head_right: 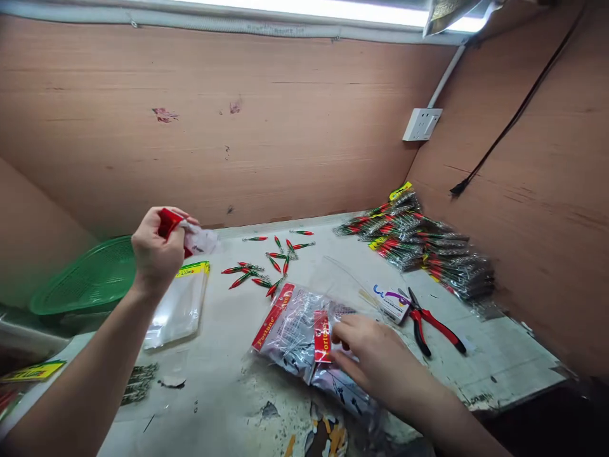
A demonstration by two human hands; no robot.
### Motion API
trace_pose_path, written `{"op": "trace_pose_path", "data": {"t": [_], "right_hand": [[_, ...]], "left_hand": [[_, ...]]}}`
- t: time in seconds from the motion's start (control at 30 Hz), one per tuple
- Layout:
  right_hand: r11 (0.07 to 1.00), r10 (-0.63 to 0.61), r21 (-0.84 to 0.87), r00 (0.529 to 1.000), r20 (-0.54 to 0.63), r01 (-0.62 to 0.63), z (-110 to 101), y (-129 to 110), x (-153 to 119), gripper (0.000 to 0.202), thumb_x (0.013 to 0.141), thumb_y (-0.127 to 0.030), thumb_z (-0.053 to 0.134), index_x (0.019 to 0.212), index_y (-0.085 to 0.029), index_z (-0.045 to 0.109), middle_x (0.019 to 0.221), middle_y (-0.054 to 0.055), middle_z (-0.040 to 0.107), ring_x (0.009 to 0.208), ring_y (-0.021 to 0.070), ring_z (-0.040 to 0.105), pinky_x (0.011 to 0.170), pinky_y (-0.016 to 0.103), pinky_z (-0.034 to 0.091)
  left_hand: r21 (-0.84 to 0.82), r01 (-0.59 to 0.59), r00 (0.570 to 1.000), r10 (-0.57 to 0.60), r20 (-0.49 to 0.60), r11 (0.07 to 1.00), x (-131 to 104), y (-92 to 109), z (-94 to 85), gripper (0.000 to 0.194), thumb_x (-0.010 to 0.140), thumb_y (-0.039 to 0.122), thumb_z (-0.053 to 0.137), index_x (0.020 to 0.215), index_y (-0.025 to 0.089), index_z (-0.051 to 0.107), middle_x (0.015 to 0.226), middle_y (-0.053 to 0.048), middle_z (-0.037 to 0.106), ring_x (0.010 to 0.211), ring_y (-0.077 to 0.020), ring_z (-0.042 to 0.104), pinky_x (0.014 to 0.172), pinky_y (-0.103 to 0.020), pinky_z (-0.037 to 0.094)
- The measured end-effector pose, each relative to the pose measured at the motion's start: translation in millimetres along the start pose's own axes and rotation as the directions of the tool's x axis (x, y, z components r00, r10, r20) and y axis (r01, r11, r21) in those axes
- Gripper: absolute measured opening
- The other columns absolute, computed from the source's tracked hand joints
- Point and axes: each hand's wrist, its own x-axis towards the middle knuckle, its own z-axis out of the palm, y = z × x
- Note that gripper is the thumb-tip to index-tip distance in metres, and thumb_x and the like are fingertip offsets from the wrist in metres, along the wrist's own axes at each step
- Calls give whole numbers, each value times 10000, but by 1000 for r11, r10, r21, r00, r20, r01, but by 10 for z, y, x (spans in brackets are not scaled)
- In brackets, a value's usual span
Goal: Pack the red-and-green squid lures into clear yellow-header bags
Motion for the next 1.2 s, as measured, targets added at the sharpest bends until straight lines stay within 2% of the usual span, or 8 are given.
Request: {"op": "trace_pose_path", "data": {"t": [0.1, 0.23, 0.33, 0.43, 0.57, 0.73, 1.07, 1.2], "right_hand": [[978, -46, -205, 997, -62, 32, 277, 260, -363, 115, 833, -206, 579, 943, -173, 590, 946, 94, 613, 829, 227, 592, 653, 326, 510], [891, -316, -407, 919, -235, 202, 578, 383, -409, 162, 890, -120, 476, 1001, -121, 593, 965, 127, 635, 924, 254, 583, 800, 410, 505], [908, -351, -343, 884, -310, 241, 518, 297, -322, 210, 899, -47, 428, 1002, -121, 596, 914, 109, 644, 893, 229, 590, 783, 377, 501], [983, -177, -21, 917, -357, 182, 242, 181, -206, 180, 915, -74, 455, 993, -155, 596, 897, 80, 627, 844, 181, 597, 725, 298, 505], [964, 64, 265, 962, -267, 9, -152, 174, -83, 164, 946, -234, 471, 1023, -206, 613, 941, 65, 640, 871, 173, 621, 751, 277, 518], [872, 190, 478, 973, -133, -105, -223, 246, -4, 178, 894, -333, 575, 987, -200, 647, 912, 60, 657, 826, 177, 622, 707, 276, 525], [734, 332, 666, 925, -182, -132, 90, 135, 218, 203, 878, -359, 601, 825, -170, 653, 754, 28, 632, 708, 145, 577, 638, 244, 459], [676, 316, 723, 942, -110, -142, 91, 138, 266, 210, 859, -366, 626, 810, -165, 658, 794, 42, 639, 763, 163, 588, 673, 259, 469]], "left_hand": [[-144, -246, 909, 280, 309, 959, -565, 340, -61, 274, 763, 127, 440, 995, 184, 574, 656, 28, 568, 521, -103, 512, 512, -218, 424], [-224, -452, 532, 463, 709, 863, -1272, 700, 164, 254, 735, 376, 648, 882, 174, 600, 679, -8, 609, 593, -157, 553, 554, -282, 445], [-211, -495, 412, 441, 797, 843, -1501, 782, 387, 323, 723, 328, 695, 1008, 195, 623, 884, -46, 665, 672, -179, 595, 564, -284, 448], [-306, -321, 461, 430, 776, 896, -1455, 795, 510, 327, 762, 283, 655, 1079, 206, 624, 1024, -62, 661, 724, -161, 602, 599, -261, 452], [-331, 58, 568, 241, 787, 942, -1222, 810, 461, 216, 847, 318, 515, 719, 167, 602, 614, -3, 579, 559, -116, 498, 523, -219, 385], [-286, 289, 620, 49, 783, 914, -1081, 755, 253, 301, 847, 458, 517, 733, 184, 568, 662, -18, 611, 590, -138, 533, 533, -230, 413], [-269, 378, 658, -53, 751, 886, -1153, 631, 56, 287, 751, 419, 679, 897, 182, 607, 706, -14, 658, 585, -138, 568, 509, -227, 433], [-364, -20, 738, 259, 623, 931, -1197, 604, -15, 85, 798, 256, 663, 830, 177, 671, 594, 10, 585, 499, -90, 495, 459, -195, 362]]}}
